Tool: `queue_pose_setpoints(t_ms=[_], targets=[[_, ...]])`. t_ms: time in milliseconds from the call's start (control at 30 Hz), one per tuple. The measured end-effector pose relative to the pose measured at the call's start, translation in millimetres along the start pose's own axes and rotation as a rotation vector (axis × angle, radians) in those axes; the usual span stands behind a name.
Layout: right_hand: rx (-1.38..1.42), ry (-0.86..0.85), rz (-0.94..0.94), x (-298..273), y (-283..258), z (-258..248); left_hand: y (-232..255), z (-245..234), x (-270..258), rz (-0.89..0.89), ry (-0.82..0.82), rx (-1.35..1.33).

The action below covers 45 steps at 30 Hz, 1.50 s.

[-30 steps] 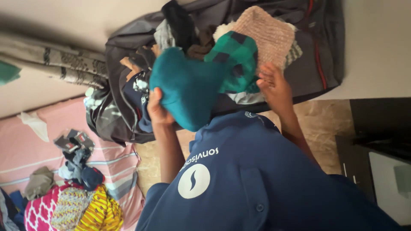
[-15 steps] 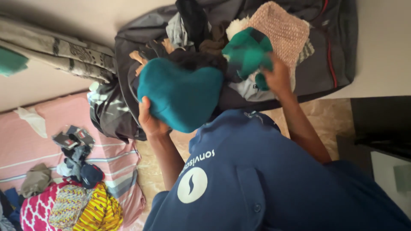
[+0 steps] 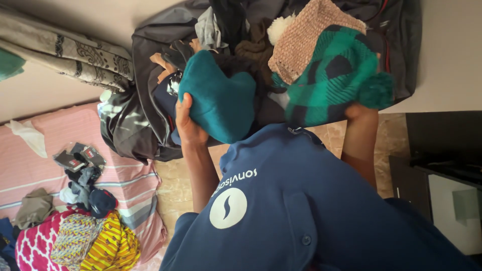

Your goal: Sort and organize various clothing items, hats, beanies, and socks by placing them into a drawer.

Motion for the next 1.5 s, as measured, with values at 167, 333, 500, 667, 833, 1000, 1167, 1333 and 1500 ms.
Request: queue_pose_setpoints(t_ms=[167,333,500,667,833,1000,1167,1333,1500], targets=[[0.263,-0.09,0.129,-7.3,43.8,17.0,7.2,-2.1,7.9,-0.006,0.032,-0.035],[0.463,-0.174,0.244,-29.1,69.5,72.7,-21.5,-4.3,12.9,-0.106,0.104,-0.043],[0.231,-0.328,0.08,-46.1,36.9,155.8,-35.7,14.4,10.5,-0.179,0.134,0.043],[0.174,-0.391,-0.023,-41.2,5.4,162.9,-0.1,-7.4,-3.6,-0.084,0.137,0.041],[0.134,-0.447,-0.152,1.7,10.6,153.6,54.1,12.8,-27.5,0.037,0.08,0.008],[-0.493,-0.505,-0.17,41.2,84.4,209.8,45.7,56.8,-43.2,0.047,-0.055,-0.059],[-0.688,-0.497,-0.015,-14.1,70.2,199.1,8.6,47.2,-37.8,-0.026,-0.046,-0.06],[-0.637,-0.179,0.011,-14.0,21.8,80.3,-20.7,45.5,-29.0,-0.096,0.018,-0.033],[-0.569,0.221,-0.201,-10.5,-43.5,-4.7,-22.3,59.9,-22.9,-0.087,0.061,0.091]])
Point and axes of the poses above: each hand's wrist, its own x-axis towards the middle knuckle, its own z-axis out of the palm, y = z × x, the point moved 10 cm from there along x, towards the middle knuckle, and after that the axes turned 3 degrees about x, right-handed, at the moved point
